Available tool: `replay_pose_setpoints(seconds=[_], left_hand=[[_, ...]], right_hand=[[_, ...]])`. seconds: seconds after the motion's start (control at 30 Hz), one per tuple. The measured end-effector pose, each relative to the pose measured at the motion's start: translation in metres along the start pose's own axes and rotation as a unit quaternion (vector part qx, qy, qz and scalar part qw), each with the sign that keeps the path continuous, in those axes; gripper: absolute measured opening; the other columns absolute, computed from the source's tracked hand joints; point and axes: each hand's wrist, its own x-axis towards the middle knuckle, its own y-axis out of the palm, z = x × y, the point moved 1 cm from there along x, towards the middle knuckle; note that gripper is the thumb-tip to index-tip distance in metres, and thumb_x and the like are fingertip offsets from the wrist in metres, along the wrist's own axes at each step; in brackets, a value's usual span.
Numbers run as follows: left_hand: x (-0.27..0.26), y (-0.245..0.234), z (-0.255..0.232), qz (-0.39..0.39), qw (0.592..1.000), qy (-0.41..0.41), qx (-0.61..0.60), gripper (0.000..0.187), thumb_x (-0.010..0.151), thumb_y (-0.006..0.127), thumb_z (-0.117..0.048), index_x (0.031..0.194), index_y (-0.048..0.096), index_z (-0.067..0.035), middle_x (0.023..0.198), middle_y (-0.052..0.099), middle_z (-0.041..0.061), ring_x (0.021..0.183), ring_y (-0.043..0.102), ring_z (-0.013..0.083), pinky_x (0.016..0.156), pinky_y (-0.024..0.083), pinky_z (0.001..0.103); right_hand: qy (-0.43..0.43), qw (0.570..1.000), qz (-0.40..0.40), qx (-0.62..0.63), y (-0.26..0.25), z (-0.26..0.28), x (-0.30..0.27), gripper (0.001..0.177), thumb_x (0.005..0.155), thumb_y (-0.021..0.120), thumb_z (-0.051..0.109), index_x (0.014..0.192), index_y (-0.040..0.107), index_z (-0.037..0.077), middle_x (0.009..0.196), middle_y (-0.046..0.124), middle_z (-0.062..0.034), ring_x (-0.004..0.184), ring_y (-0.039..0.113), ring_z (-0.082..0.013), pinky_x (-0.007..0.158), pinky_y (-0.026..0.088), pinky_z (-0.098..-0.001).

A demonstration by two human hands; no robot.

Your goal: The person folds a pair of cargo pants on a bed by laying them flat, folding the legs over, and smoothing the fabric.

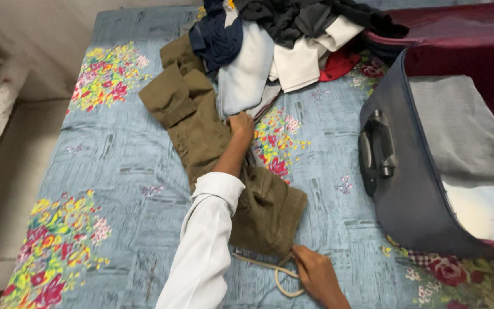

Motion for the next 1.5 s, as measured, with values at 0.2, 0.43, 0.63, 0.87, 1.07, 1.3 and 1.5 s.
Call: replay_pose_setpoints(seconds=[0.2, 0.43, 0.63, 0.87, 1.07, 1.3, 1.5], left_hand=[[0.018, -0.008, 0.032, -0.173, 0.978, 0.094, -0.073, 0.015, 0.094, 0.064, -0.011, 0.102, 0.078, -0.011, 0.11, 0.073, 0.016, 0.102, 0.074, 0.0335, 0.082, 0.061, 0.047], [0.038, -0.028, 0.105, -0.277, 0.849, -0.095, -0.439, 0.031, 0.077, 0.069, -0.008, 0.107, 0.07, -0.002, 0.111, 0.069, 0.024, 0.107, 0.068, 0.0457, 0.093, 0.056, 0.053], [0.064, -0.071, 0.131, -0.364, 0.849, 0.165, -0.345, 0.085, 0.06, 0.071, 0.0, 0.142, 0.049, -0.001, 0.156, 0.031, 0.032, 0.129, 0.049, 0.0522, 0.105, 0.046, 0.051], [-0.022, -0.111, 0.104, -0.397, 0.857, 0.169, -0.282, 0.076, 0.067, 0.078, -0.008, 0.139, 0.054, -0.002, 0.146, 0.048, 0.025, 0.133, 0.052, 0.0452, 0.112, 0.044, 0.048], [-0.188, -0.119, 0.072, -0.299, 0.786, 0.175, -0.512, 0.036, 0.095, 0.075, -0.02, 0.127, 0.066, -0.008, 0.127, 0.069, 0.011, 0.126, 0.06, 0.0327, 0.111, 0.044, 0.043], [-0.408, -0.078, 0.048, -0.372, 0.741, -0.14, -0.542, 0.044, 0.093, 0.074, -0.018, 0.13, 0.061, 0.001, 0.141, 0.059, 0.02, 0.135, 0.051, 0.0388, 0.115, 0.038, 0.046], [-0.464, 0.006, 0.036, -0.27, 0.673, -0.187, -0.662, 0.061, 0.087, 0.077, -0.022, 0.138, 0.051, 0.001, 0.134, 0.057, 0.017, 0.118, 0.057, 0.0271, 0.1, 0.048, 0.043]], right_hand=[[0.039, 0.997, -0.001, 0.066, -0.022, 0.007, 0.02, 0.032, 0.076, 0.079, 0.014, 0.107, 0.075, 0.005, 0.097, 0.078, -0.0139, 0.082, 0.079, -0.0337, 0.074, 0.062, -0.0384], [-0.099, 0.991, -0.087, 0.019, -0.058, 0.022, 0.136, 0.044, 0.071, 0.076, 0.009, 0.112, 0.066, 0.0, 0.125, 0.068, -0.0198, 0.114, 0.066, -0.0395, 0.094, 0.054, -0.0421], [-0.039, 0.998, -0.048, 0.001, 0.002, 0.01, 0.181, 0.049, 0.079, 0.062, 0.007, 0.127, 0.061, -0.001, 0.138, 0.059, -0.0222, 0.119, 0.06, -0.0427, 0.1, 0.049, -0.0449], [-0.013, 0.995, -0.085, 0.05, 0.043, -0.051, 0.18, 0.039, 0.087, 0.058, 0.007, 0.124, 0.059, -0.005, 0.151, 0.045, -0.0305, 0.13, 0.049, -0.047, 0.109, 0.041, -0.0449], [0.057, 0.949, -0.085, 0.297, 0.038, -0.062, 0.187, 0.05, 0.093, 0.06, 0.01, 0.141, 0.052, 0.0, 0.136, 0.064, -0.0162, 0.126, 0.061, -0.0292, 0.105, 0.046, -0.0364], [0.057, 0.854, -0.103, 0.506, 0.023, -0.062, 0.145, 0.049, 0.097, 0.053, -0.002, 0.146, 0.054, -0.001, 0.137, 0.064, -0.0125, 0.126, 0.063, -0.0194, 0.108, 0.048, -0.0338], [-0.019, 0.94, -0.067, 0.333, 0.015, -0.016, 0.084, 0.102, 0.078, 0.072, -0.009, 0.162, 0.018, 0.009, 0.136, 0.061, -0.0187, 0.126, 0.061, -0.0263, 0.107, 0.05, -0.0388]])
